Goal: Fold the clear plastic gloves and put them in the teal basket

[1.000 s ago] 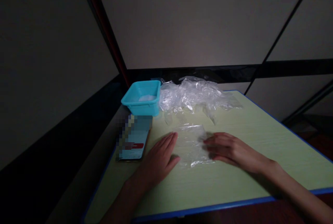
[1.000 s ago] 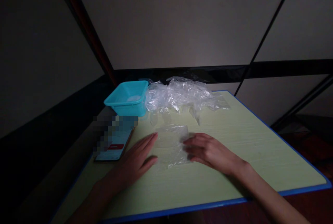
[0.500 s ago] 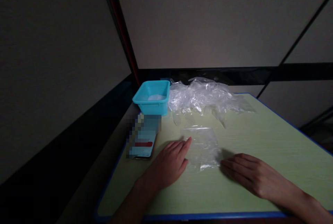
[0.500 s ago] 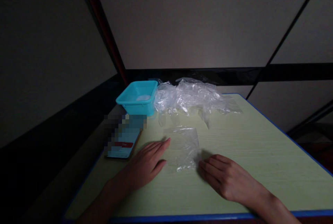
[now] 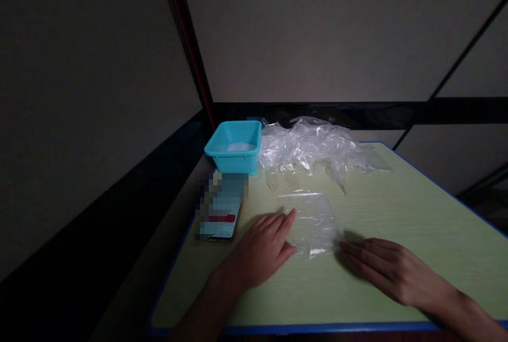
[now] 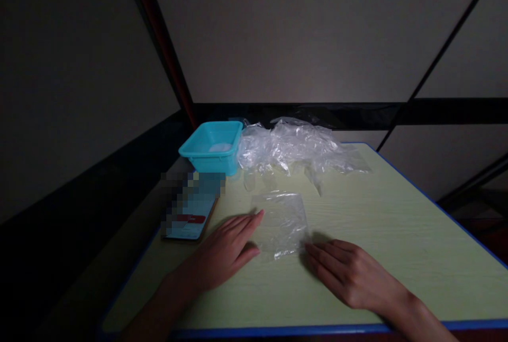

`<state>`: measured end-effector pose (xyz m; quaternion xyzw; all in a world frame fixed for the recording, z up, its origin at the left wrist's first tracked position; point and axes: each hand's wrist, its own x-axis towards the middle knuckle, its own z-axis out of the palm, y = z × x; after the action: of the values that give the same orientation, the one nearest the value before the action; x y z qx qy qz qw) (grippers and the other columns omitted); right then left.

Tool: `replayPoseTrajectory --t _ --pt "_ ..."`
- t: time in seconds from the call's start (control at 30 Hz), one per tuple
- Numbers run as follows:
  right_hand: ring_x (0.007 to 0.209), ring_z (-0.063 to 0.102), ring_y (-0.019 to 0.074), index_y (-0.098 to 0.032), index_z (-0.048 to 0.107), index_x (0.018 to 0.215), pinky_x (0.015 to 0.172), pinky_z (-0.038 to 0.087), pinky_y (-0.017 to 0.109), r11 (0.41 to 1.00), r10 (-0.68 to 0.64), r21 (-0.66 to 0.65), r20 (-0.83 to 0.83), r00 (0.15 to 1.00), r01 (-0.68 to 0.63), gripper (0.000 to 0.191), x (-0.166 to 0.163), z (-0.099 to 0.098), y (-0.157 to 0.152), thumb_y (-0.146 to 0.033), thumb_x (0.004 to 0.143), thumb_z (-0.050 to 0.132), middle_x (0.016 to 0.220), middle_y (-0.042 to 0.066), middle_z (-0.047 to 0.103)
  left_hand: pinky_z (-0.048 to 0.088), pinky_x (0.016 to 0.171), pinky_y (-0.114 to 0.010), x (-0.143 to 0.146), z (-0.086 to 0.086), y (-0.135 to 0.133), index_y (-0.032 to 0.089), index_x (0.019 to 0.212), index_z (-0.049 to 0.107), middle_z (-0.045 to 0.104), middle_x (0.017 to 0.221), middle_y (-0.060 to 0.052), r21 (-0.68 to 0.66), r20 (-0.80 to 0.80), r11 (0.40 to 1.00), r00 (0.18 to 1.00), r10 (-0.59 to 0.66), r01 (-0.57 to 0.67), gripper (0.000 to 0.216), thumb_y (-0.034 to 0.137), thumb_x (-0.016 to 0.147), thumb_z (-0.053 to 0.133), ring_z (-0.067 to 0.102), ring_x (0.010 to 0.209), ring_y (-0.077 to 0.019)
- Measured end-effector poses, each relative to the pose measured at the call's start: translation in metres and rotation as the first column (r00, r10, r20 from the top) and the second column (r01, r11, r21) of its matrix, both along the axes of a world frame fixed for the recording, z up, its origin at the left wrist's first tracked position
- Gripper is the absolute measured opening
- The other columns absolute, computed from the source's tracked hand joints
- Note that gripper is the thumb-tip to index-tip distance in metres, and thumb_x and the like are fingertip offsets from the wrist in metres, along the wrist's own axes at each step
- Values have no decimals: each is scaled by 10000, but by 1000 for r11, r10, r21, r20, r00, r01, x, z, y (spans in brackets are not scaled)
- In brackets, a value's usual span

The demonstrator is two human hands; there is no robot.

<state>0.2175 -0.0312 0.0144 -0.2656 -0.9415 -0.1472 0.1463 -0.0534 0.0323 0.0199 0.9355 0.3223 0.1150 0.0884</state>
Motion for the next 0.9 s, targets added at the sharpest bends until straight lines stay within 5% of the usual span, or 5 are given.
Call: replayPoseTrajectory --t 0.57,0.9 --pt "894 638 187 -114 576 1080 699 568 322 998 -54 38 -23 998 55 324 4 -4 1 -93 921 294 1019 121 669 359 980 -368 -1 -2 2 183 1359 210 478 1293 -100 -16 42 1000 999 -1 2 542 350 898 440 454 1173 -206" --pt "932 627 197 -93 628 934 711 563 310 991 -53 128 72 996 43 320 4 2 35 -113 930 309 1011 115 673 350 997 -353 -2 -3 2 169 1348 253 474 1302 -102 -41 66 999 998 4 -2 535 321 883 470 450 1180 -201"
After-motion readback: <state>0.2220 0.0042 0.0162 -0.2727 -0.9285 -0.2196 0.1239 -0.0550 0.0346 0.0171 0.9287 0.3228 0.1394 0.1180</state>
